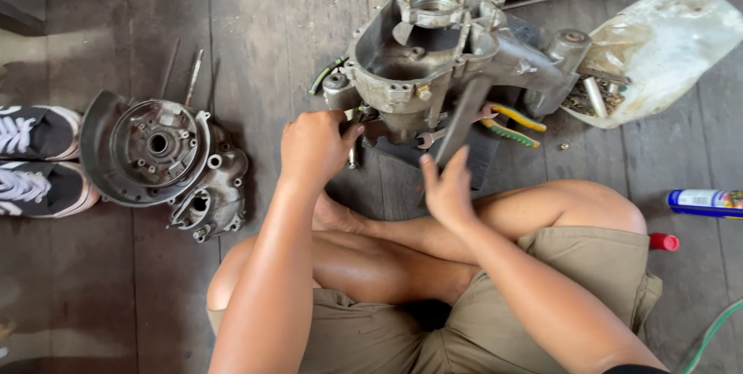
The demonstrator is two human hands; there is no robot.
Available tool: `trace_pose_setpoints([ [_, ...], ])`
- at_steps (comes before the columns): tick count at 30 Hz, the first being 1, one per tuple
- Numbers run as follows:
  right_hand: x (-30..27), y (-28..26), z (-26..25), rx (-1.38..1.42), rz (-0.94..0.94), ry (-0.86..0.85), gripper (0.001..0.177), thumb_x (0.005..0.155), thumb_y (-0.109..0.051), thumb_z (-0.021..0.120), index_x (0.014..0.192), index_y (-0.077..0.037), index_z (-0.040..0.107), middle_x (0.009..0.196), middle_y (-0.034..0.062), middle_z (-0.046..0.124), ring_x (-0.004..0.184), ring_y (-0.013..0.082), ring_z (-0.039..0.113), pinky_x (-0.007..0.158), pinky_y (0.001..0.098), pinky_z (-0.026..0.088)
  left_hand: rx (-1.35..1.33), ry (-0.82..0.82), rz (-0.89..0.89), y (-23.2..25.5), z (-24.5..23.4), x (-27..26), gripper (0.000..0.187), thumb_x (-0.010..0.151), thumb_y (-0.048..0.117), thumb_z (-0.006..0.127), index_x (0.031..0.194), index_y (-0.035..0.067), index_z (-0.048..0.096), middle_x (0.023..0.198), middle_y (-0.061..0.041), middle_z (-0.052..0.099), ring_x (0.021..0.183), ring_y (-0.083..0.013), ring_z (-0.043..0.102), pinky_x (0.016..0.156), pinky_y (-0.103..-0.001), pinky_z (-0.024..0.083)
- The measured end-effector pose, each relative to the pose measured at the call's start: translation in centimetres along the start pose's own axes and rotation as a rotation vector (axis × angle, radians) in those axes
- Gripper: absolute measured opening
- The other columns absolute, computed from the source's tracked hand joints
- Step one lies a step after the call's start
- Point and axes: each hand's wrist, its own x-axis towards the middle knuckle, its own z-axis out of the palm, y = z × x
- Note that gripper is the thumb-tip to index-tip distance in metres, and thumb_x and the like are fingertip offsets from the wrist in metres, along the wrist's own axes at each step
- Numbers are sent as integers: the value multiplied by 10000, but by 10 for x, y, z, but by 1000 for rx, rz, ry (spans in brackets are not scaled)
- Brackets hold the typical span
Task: The person sits on the floor and uses a wrench to tighten a bolt on a disassembled engine block. They then use a metal file to smooth a surface on the engine part, holding it with their left hand and filing with their right hand.
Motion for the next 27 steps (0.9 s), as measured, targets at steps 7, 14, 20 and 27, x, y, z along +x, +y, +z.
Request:
trace_pose_setpoints([
  [7,2,-6,-2,-131,7,22,816,1017,-374,609,1473,198,247,1287,446,562,1256,492,565,1039,595,479,2,7,-21,3,-3,-1,327,965,426,635,1051,151,789,854,-87,779,889,-370,756,939,-488,503],
  [14,-8,35,12,74,67,-70,348,1014,-340,549,1139,-33,443,813,132,621,656,263,632,641,408,541,13,-18,-29,2,-4,-3,339,958,439,640,1033,147,796,845,-100,782,879,-390,756,922,-498,511],
  [20,-34,7,16,275,59,-355,179,1057,-180,528,1143,-49,442,604,169,729,584,254,773,612,348,627,-15,-38,-46,11,-10,-2,302,942,375,665,968,103,794,781,-130,765,818,-405,759,801,-483,578],
  [27,-36,-34,14,459,275,-241,641,1020,-398,546,1413,41,294,1252,241,361,1098,310,353,892,454,332,22,-31,-21,15,-7,2,312,935,383,662,904,97,785,723,-131,735,767,-397,755,699,-467,599],
])
